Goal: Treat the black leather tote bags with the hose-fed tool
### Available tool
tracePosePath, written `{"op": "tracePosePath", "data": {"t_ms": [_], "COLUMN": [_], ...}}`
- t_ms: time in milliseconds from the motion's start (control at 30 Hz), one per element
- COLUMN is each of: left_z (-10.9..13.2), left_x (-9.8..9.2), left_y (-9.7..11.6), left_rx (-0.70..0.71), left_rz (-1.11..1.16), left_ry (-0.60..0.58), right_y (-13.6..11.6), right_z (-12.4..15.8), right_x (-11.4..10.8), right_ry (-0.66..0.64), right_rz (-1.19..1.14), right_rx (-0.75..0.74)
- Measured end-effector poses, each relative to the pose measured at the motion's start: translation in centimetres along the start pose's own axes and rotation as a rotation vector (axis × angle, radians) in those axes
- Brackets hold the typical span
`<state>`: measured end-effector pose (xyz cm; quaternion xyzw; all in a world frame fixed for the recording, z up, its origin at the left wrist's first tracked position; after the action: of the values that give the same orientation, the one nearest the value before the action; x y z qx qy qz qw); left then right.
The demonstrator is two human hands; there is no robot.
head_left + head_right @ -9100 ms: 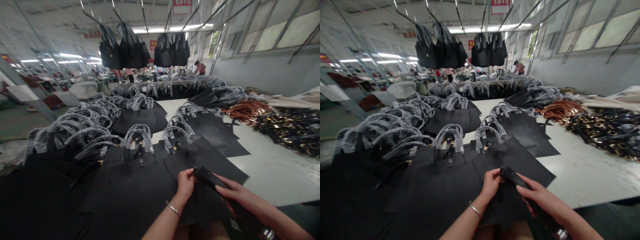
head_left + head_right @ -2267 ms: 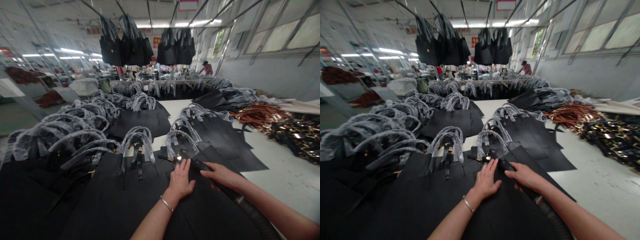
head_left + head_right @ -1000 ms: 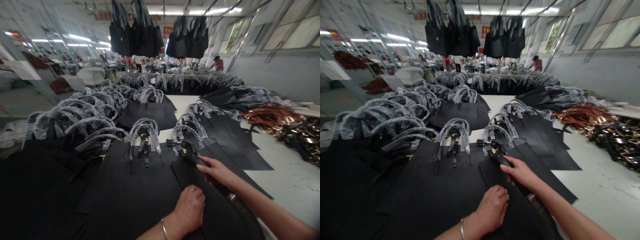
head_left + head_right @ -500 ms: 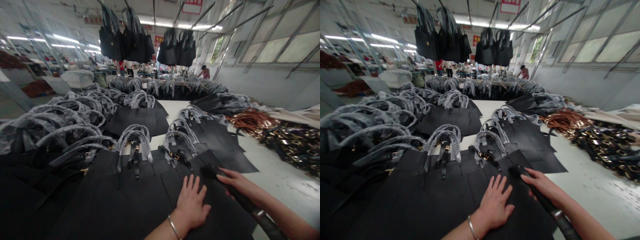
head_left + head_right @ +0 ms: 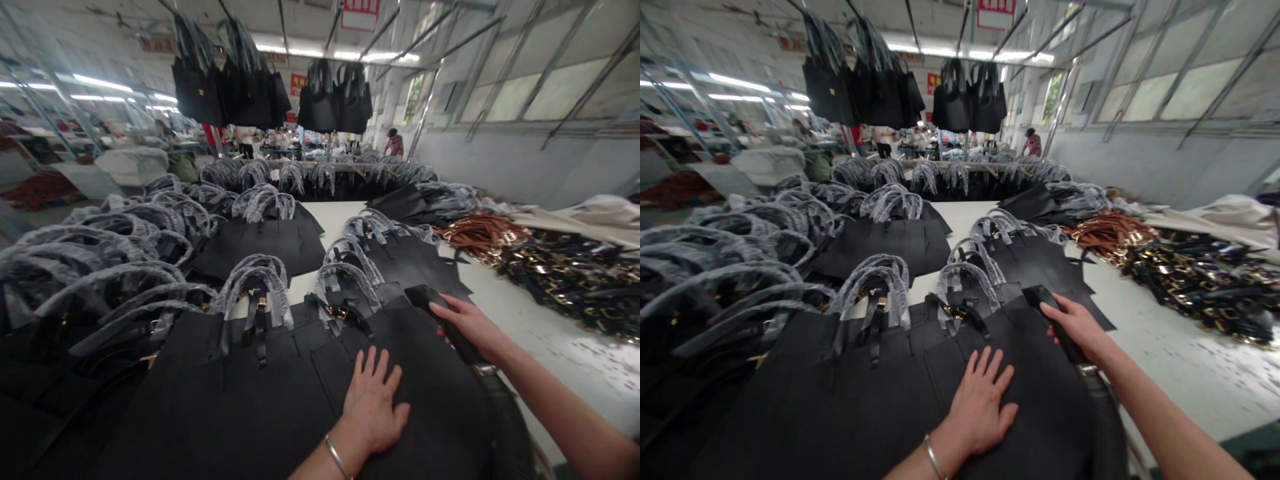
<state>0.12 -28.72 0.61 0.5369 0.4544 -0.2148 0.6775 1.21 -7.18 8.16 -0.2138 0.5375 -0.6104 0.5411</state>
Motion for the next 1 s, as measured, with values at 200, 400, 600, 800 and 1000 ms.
{"op": "tracePosePath", "data": {"t_ms": [200,400,600,800,1000], "left_z": [-0.1,-0.1,0.1,0.5,0.6], "left_x": [0.1,0.2,0.7,1.4,1.5], "left_y": [0.1,0.2,0.3,0.1,0.1], "left_rx": [-0.007,-0.017,-0.027,-0.014,0.004], "left_rz": [-0.018,-0.059,-0.105,-0.14,-0.17], "left_ry": [0.019,0.011,-0.027,-0.052,-0.026], "right_y": [4.2,4.1,0.9,4.1,11.4], "right_z": [4.6,1.3,0.5,7.7,16.2], "right_x": [-0.2,4.7,1.6,-3.8,-7.4], "right_ry": [-0.141,-0.216,-0.109,-0.045,0.039], "right_rz": [-0.01,0.001,-0.032,-0.017,-0.138], "right_rx": [0.135,0.062,-0.05,0.08,0.338]}}
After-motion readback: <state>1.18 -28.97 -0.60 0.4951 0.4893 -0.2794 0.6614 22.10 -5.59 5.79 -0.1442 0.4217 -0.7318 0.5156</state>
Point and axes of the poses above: each hand's wrist, its own z-axis away from the middle knuckle, its own x-axis out of the palm, y = z × x, the point moved 7 cm from there along -z, towards the middle knuckle, and after that the axes turned 9 degrees about -y, right-handed, at the moved point
